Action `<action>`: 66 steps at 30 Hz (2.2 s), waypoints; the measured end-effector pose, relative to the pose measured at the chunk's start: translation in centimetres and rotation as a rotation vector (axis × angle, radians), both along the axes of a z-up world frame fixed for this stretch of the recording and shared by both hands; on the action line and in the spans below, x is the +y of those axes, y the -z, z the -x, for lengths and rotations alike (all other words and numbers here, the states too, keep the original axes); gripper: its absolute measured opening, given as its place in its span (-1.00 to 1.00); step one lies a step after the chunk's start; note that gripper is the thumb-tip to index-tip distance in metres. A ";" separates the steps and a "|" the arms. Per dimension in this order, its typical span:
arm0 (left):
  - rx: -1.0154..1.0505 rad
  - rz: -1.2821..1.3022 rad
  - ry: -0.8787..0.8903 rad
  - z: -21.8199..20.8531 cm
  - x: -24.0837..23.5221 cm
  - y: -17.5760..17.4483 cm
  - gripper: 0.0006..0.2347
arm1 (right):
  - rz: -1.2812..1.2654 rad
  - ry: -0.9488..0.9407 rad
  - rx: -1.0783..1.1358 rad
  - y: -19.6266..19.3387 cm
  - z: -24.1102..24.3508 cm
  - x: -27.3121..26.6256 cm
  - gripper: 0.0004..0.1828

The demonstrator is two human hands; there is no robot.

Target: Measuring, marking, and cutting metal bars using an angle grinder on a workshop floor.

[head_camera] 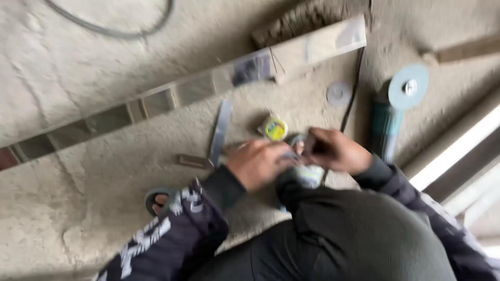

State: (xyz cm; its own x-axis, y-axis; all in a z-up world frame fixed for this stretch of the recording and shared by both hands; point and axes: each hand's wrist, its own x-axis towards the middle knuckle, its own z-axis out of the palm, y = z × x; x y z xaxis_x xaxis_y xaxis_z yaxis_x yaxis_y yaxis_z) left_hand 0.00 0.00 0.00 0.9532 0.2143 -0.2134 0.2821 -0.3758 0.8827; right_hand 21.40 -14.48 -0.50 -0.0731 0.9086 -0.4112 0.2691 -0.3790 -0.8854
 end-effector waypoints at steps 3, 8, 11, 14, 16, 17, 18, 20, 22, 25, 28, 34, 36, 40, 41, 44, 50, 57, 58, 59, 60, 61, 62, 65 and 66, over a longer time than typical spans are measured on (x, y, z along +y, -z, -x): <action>-0.127 -1.007 0.072 1.5 5.2 3.2 -0.49 | 0.138 -0.130 -0.447 10.0 1.8 -1.9 -0.66; 0.371 -1.016 -0.102 7.2 14.1 6.7 -0.05 | -0.136 0.223 -0.554 6.2 0.6 -5.0 -0.70; 0.536 -0.969 -0.151 8.6 16.4 9.1 -0.08 | -0.127 0.584 -0.928 5.8 -4.4 -11.8 -0.66; 0.612 -0.821 -0.125 7.9 18.3 9.1 -0.26 | 0.165 0.839 -1.039 4.9 -8.7 -13.9 -0.24; 0.650 -0.738 -0.072 7.2 18.6 7.8 -0.32 | 0.442 0.871 -0.922 5.7 -10.9 -15.4 0.06; 0.699 -0.618 -0.043 6.4 19.4 6.5 -0.41 | 0.511 0.738 -0.832 7.9 -12.5 -16.0 -0.11; 0.746 -0.497 -0.013 5.7 20.2 5.1 -0.49 | 0.577 0.604 -0.740 9.9 -14.0 -16.6 -0.23; 0.846 -0.354 -0.045 4.0 21.5 3.2 -0.51 | 0.625 0.592 -0.666 11.0 -15.5 -16.2 -0.18; 0.934 -0.211 -0.084 3.2 22.5 3.0 -0.53 | 0.663 0.579 -0.596 11.0 -16.6 -16.0 -0.12; 0.917 -0.176 -0.102 2.7 23.6 3.7 -0.52 | 0.583 0.671 -0.221 9.6 -16.5 -16.3 -0.45; 0.918 -0.275 -0.109 2.6 21.7 2.8 -0.57 | 0.438 0.708 0.079 7.2 -13.8 -19.2 -0.39; 0.521 -0.717 -0.257 6.4 17.6 9.2 -0.62 | 0.134 1.043 0.732 2.4 -6.7 -16.2 -0.20; 0.309 -1.040 -0.262 7.2 15.4 10.5 -0.36 | 0.003 1.071 0.902 -0.7 -5.6 -13.5 -0.07; 0.280 -1.105 -0.294 5.7 13.8 10.6 -0.33 | -0.008 1.196 0.818 -6.2 -5.7 -12.7 -0.18; 0.243 -1.082 -0.292 5.1 13.7 10.5 -0.33 | -0.172 1.059 0.841 -7.2 -6.2 -12.6 -0.15; 0.157 -1.080 -0.334 2.3 12.2 10.5 -0.33 | -0.337 0.698 0.915 -6.2 -10.9 -12.9 0.04; -0.196 -0.867 -0.184 -7.4 1.1 11.4 -0.35 | -0.164 0.488 0.937 -1.2 -11.9 -12.3 0.06; 0.040 -0.811 0.193 -9.5 -2.3 14.5 -0.86 | 0.023 0.806 0.438 -0.8 -6.4 -11.6 -0.49; 0.036 -0.804 0.197 -9.5 -2.5 15.7 -0.86 | 0.029 0.813 0.434 -1.2 -5.8 -11.5 -0.49; 0.089 -0.802 0.220 -9.5 -2.5 16.9 -0.88 | 0.084 0.882 0.345 -1.6 -5.4 -11.2 -0.48; 0.141 -0.799 0.243 -9.6 -2.5 18.1 -0.88 | 0.140 0.950 0.255 -1.9 -4.9 -10.9 -0.44; 0.138 -0.801 0.244 -9.4 -2.4 18.2 -0.88 | 0.138 0.951 0.253 -0.6 -5.6 -11.6 -0.44; 0.144 -0.794 0.211 -9.2 -2.3 18.4 -0.87 | 0.218 0.941 0.172 0.6 -6.2 -12.3 -0.46; 0.163 -0.832 0.254 -9.4 -3.0 16.0 -0.83 | 0.286 0.904 0.074 4.0 -7.9 -13.8 -0.50; 0.177 -0.871 0.340 -9.4 -3.4 14.7 -0.80 | 0.281 0.887 0.058 5.0 -8.3 -14.2 -0.52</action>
State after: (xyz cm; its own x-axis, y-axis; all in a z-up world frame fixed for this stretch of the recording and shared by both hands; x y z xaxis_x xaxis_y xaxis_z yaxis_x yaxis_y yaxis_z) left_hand 9.45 -3.41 -14.70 0.9630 0.0831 -0.2565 0.1392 -0.9680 0.2089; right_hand 29.73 -28.69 -5.50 0.5726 0.5098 -0.6421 -0.2632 -0.6275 -0.7328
